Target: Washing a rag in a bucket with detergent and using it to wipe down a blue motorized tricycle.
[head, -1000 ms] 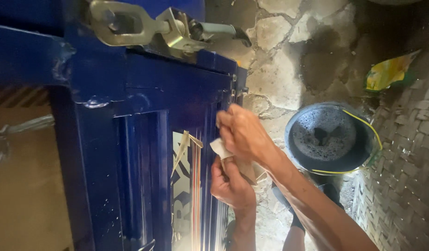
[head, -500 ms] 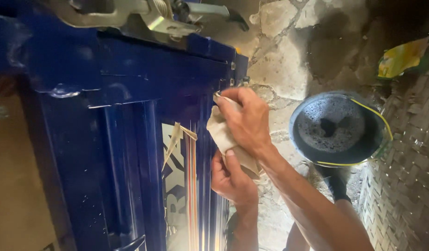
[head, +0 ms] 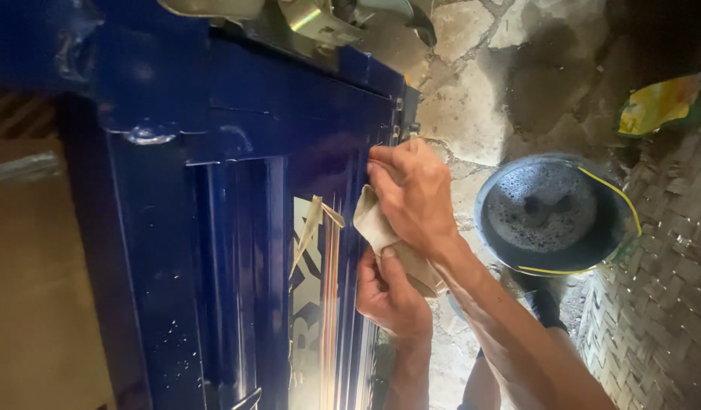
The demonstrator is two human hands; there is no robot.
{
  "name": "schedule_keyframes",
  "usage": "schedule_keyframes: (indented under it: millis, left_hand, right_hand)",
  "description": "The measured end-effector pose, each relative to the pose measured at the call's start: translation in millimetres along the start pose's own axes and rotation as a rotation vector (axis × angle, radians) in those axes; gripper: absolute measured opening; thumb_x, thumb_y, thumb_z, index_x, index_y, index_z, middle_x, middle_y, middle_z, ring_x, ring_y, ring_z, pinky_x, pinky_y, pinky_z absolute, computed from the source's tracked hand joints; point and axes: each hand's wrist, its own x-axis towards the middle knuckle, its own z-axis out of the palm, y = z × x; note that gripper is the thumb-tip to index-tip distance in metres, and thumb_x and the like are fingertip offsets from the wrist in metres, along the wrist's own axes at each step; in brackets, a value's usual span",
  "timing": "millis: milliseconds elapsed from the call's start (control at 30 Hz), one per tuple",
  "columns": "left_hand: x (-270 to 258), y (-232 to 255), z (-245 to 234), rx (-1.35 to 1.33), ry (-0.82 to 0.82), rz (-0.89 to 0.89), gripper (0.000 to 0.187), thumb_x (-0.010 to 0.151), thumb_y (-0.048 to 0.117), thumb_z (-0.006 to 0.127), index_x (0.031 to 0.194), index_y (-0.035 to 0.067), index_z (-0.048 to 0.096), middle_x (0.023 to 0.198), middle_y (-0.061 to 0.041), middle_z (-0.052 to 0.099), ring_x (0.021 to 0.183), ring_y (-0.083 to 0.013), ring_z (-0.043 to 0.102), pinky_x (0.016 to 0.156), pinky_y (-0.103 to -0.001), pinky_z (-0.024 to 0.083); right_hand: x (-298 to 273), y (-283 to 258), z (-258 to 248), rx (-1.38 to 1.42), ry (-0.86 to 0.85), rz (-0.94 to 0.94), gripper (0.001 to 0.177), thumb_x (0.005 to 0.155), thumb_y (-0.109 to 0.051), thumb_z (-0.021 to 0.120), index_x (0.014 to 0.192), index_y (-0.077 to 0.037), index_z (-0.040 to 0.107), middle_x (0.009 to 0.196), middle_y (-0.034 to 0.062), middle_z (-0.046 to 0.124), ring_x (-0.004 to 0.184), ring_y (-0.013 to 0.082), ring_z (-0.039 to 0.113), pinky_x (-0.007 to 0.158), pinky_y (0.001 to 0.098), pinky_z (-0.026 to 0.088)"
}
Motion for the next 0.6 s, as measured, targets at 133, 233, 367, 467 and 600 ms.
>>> schedule_keyframes:
  millis: [133,233,367,467,600]
  left_hand:
    - [-1.7,5.2,2.0,0.067,0.038,-0.019,0.029,0.096,0.013,0.062,0.114,-0.006,0.072,0.095,-0.014,0.08,0.079,-0.0168,0.074,0.066,-0.028,0.059]
    - [-6.8,8.8,2.8,0.086,0.108,-0.066,0.028,0.096,0.013,0.061,0.113,-0.005,0.073,0.091,-0.013,0.08,0.075,-0.0169,0.075,0.063,-0.029,0.059]
    - [-9.0,0.0,2.1,0.101,0.133,-0.037,0.029,0.097,0.013,0.06,0.115,-0.006,0.073,0.095,-0.012,0.08,0.079,-0.0159,0.074,0.067,-0.027,0.059]
    - [-11.6,-3.5,1.1,0.063,0.102,-0.028,0.029,0.096,0.012,0.061,0.115,-0.007,0.072,0.096,-0.013,0.08,0.079,-0.0164,0.074,0.066,-0.028,0.059]
    - [-18.3,-2.0,-2.6,0.042,0.061,-0.067,0.029,0.096,0.012,0.062,0.115,-0.008,0.072,0.095,-0.014,0.079,0.079,-0.0163,0.072,0.064,-0.029,0.058]
  right_hand:
    - [-9.7,-3.7,-2.6,0.071,-0.034,0.094,0.019,0.089,-0.01,0.071,0.104,-0.002,0.077,0.094,0.0151,0.069,0.087,0.0262,0.069,0.078,0.0384,0.055]
    - [-26.5,-12.5,-5.8,0.146,-0.11,0.195,0.019,0.087,-0.011,0.07,0.102,-0.001,0.077,0.091,0.0137,0.069,0.083,0.0234,0.07,0.074,0.0356,0.057]
    - [-33.5,-12.1,-1.6,0.15,0.006,0.181,0.017,0.085,-0.012,0.072,0.098,-0.003,0.078,0.085,0.012,0.069,0.075,0.024,0.072,0.067,0.0333,0.057]
    - [-16.1,4.2,4.5,0.025,0.135,-0.043,0.012,0.09,-0.011,0.072,0.099,-0.004,0.077,0.089,0.0116,0.071,0.082,0.0292,0.071,0.075,0.0372,0.054]
    - [-3.3,-0.5,2.2,0.037,0.184,0.013,0.013,0.087,-0.013,0.075,0.098,-0.006,0.076,0.092,0.0136,0.072,0.083,0.0293,0.072,0.075,0.0386,0.056]
